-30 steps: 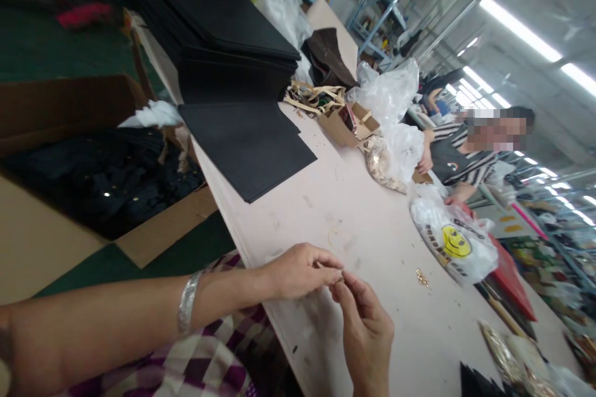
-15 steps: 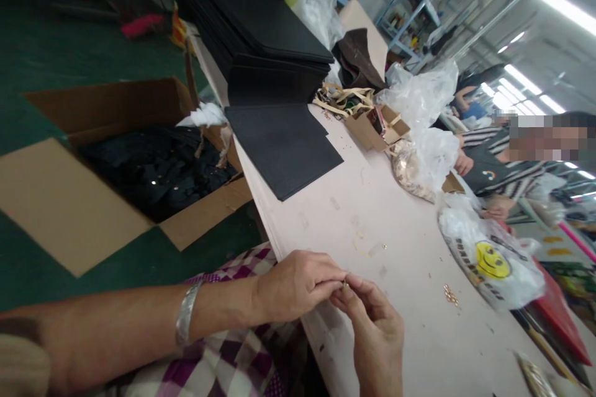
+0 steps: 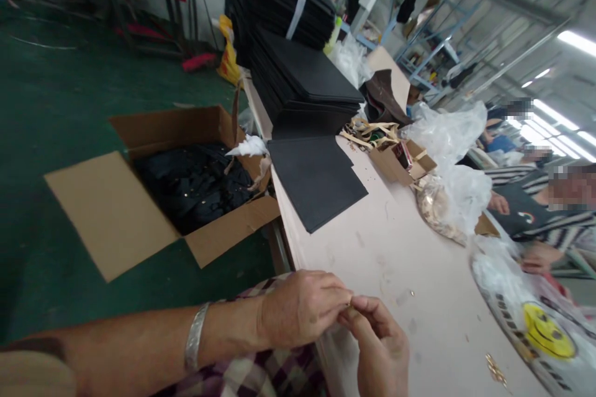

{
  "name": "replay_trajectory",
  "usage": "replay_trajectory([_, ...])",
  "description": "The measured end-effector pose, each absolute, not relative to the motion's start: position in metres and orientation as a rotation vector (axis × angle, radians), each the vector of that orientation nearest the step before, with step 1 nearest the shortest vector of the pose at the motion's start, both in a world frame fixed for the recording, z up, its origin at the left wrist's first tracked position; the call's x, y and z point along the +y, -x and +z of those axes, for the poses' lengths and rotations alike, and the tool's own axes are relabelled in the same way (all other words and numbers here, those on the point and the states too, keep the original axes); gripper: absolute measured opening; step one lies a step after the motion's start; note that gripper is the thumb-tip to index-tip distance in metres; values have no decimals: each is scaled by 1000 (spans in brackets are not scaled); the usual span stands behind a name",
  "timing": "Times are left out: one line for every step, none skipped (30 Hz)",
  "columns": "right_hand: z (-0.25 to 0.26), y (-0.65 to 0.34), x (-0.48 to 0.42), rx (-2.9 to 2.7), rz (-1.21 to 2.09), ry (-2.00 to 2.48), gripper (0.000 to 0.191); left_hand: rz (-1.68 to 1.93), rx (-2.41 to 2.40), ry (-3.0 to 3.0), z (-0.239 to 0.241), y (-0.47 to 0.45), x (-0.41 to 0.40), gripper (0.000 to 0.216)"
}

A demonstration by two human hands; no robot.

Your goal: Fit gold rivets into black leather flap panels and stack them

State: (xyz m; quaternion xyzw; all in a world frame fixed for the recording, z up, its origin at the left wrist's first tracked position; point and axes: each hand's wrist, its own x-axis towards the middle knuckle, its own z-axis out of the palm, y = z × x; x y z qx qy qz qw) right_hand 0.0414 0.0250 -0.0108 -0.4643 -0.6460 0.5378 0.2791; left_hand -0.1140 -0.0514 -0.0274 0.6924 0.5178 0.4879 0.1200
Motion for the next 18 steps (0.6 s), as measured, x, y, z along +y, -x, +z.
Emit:
replay_trajectory([-10, -35, 26, -1768, 1443, 1219, 23, 1465, 1508, -1939, -27, 118, -53, 22])
replay_trajectory([-9, -27, 26, -1807, 1443, 1193, 21, 1497, 1516, -1817, -26, 121, -55, 21])
replay_trajectory([-8, -19, 26, -1855, 1441, 1172, 19, 1522, 1534, -1670, -25, 125, -57, 20])
replay_trajectory([-6, -10, 25, -1910, 1432, 1157, 17, 1542, 1551, -1509, -25, 128, -59, 18])
replay_trajectory([-4, -1, 25, -1963, 1408, 1152, 18, 1559, 1557, -1340, -25, 132, -61, 17])
replay_trajectory([-3, 7, 24, -2014, 1377, 1152, 19, 1576, 1541, -1182, -25, 135, -62, 16])
replay_trajectory([-1, 16, 23, -2065, 1344, 1152, 21, 1595, 1509, -1049, -26, 139, -64, 16])
replay_trajectory([0, 24, 22, -2115, 1311, 1144, 23, 1615, 1468, -953, -27, 142, -66, 16])
replay_trajectory([1, 31, 20, -2168, 1274, 1120, 24, 1628, 1425, -886, -29, 146, -68, 18])
replay_trajectory([2, 38, 19, -2230, 1236, 1072, 24, 1641, 1383, -839, -30, 149, -70, 19])
replay_trajectory([3, 45, 18, -2301, 1192, 1000, 25, 1657, 1344, -801, -32, 153, -71, 21])
replay_trajectory([3, 51, 16, -2372, 1137, 916, 26, 1675, 1301, -763, -34, 156, -73, 23])
replay_trajectory([4, 56, 14, -2437, 1083, 835, 29, 1696, 1253, -712, -37, 160, -74, 25])
replay_trajectory([5, 61, 12, -2494, 1041, 772, 32, 1712, 1204, -648, -39, 164, -75, 28])
replay_trajectory([6, 66, 10, -2546, 1023, 734, 35, 1724, 1166, -580, -41, 169, -76, 31])
replay_trajectory([8, 71, 10, -2590, 1019, 719, 35, 1733, 1147, -512, -43, 174, -77, 32])
replay_trajectory([9, 76, 12, -2619, 1013, 725, 33, 1741, 1145, -441, -45, 179, -77, 33])
replay_trajectory([9, 81, 17, -2631, 987, 738, 30, 1753, 1150, -366, -46, 184, -78, 33])
